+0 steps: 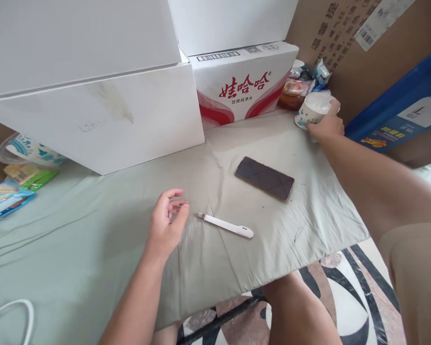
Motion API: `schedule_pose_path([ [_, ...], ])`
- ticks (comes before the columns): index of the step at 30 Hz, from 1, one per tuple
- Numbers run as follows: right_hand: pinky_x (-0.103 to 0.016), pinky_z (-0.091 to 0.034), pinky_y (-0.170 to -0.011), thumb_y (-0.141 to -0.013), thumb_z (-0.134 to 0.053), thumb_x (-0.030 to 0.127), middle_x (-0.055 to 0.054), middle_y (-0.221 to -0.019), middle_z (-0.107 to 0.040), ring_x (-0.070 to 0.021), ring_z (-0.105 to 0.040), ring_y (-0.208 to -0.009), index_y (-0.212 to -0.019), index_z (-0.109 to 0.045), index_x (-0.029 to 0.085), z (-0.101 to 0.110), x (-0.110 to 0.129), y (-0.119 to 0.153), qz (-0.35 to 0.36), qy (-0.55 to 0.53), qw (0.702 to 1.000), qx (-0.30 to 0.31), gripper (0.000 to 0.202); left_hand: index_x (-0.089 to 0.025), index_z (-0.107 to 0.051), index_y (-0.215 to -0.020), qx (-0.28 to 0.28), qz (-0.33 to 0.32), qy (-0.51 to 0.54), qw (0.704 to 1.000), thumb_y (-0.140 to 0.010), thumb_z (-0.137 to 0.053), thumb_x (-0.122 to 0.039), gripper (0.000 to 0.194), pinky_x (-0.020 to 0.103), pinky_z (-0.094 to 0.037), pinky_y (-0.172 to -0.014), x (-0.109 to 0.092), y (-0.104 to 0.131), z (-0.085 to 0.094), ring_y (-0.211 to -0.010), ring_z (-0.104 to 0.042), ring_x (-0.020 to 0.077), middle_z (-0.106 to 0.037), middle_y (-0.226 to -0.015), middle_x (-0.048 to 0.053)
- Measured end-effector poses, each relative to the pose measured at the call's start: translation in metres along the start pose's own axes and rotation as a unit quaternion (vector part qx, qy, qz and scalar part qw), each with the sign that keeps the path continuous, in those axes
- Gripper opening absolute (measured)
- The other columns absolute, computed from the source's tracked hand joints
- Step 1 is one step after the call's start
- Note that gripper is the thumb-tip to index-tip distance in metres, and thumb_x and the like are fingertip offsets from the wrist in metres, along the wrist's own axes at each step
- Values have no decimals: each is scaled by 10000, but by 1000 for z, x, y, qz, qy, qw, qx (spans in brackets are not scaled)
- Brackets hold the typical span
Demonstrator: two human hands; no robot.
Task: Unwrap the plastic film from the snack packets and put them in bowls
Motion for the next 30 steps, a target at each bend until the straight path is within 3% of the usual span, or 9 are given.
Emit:
schedule_pose_path([
  [2, -525, -396, -923, -765, -778, 234, -377, -1395, -549, -410, -601, -1274, -1634, -266, 177, 14, 3, 26, -66, 14, 998, 18, 1010, -231, -589, -1119, -6, -13, 11, 1000, -775, -676, -442, 413, 384, -548, -880, -4, 2, 4, -977, -694, 225, -654, -1172, 88],
  [4, -528, -399, -998, -765, -754, 214, -381, -1548, -394, -430, -531, -1369, -1624, -312, 169, 26, 5, 57, -45, 10, 999, 18, 967, -229, -590, -1126, -10, -25, 29, 999, -776, -671, -433, 413, 379, -551, -875, -7, 7, 10, -968, -692, 216, -639, -1228, 94],
  [7, -465, -361, -1141, -745, -670, 139, -340, -1503, -486, -400, -453, -1451, -1497, -490, 95, 33, 13, 107, 127, -26, 992, -11, 774, -225, -608, -1141, -14, -20, 41, 999, -783, -652, -378, 392, 385, -556, -877, -9, 15, 22, -961, -687, 214, -644, -1225, 96],
  [10, -501, -427, -1107, -753, -609, 182, -273, -1291, -659, -387, -610, -1270, -1281, -620, 187, 24, 45, 165, 295, -94, 951, 19, 529, -206, -655, -1099, -37, 12, 32, 999, -792, -633, -298, 321, 391, -561, -877, -5, 22, 42, -990, -692, 233, -665, -1213, 113],
  [15, -499, -556, -964, -840, -564, 248, -123, -1222, -714, -313, -699, -1125, -1127, -630, 271, -4, 165, 283, 543, -185, 801, 172, 295, -173, -690, -1119, -97, 92, 53, 990, -834, -637, -278, 308, 410, -551, -936, 2, 32, 88, -1077, -699, 277, -712, -1189, 149],
  [19, -483, -574, -931, -849, -526, 205, -118, -1310, -674, -308, -672, -1172, -1192, -629, 258, -35, 277, 358, 597, -190, 732, 268, 362, -172, -684, -1138, -131, 120, 92, 980, -844, -644, -268, 313, 409, -543, -961, 13, 36, 124, -1093, -708, 281, -740, -1182, 140],
  [23, -517, -525, -1050, -816, -535, 140, -147, -1393, -595, -326, -617, -1257, -1279, -615, 217, -75, 384, 393, 598, -196, 725, 279, 476, -170, -675, -1115, -162, 120, 116, 972, -837, -637, -218, 284, 390, -546, -946, 27, 36, 152, -1093, -706, 263, -722, -1239, 139],
  [27, -603, -374, -1192, -757, -626, 55, -136, -1518, -441, -371, -412, -1466, -1382, -577, 247, -122, 478, 396, 548, -192, 774, 253, 655, -167, -669, -1134, -170, 157, 147, 962, -851, -635, -216, 289, 384, -551, -928, 31, 34, 165, -1092, -701, 261, -718, -1211, 140],
  [30, -725, -305, -1174, -820, -743, 228, -137, -1419, -483, -408, -362, -1474, -1306, -596, 222, -158, 524, 387, 493, -213, 797, 276, 508, -175, -662, -1155, -142, 169, 178, 959, -865, -630, -217, 295, 380, -555, -922, 27, 33, 168, -1130, -691, 267, -705, -1245, 145],
])
Point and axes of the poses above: each hand's wrist, its own y-axis away from the middle knuckle, its own z-axis out of the back of the hand, x = y × z, the point moved 1 cm from there along -y, towards the middle knuckle
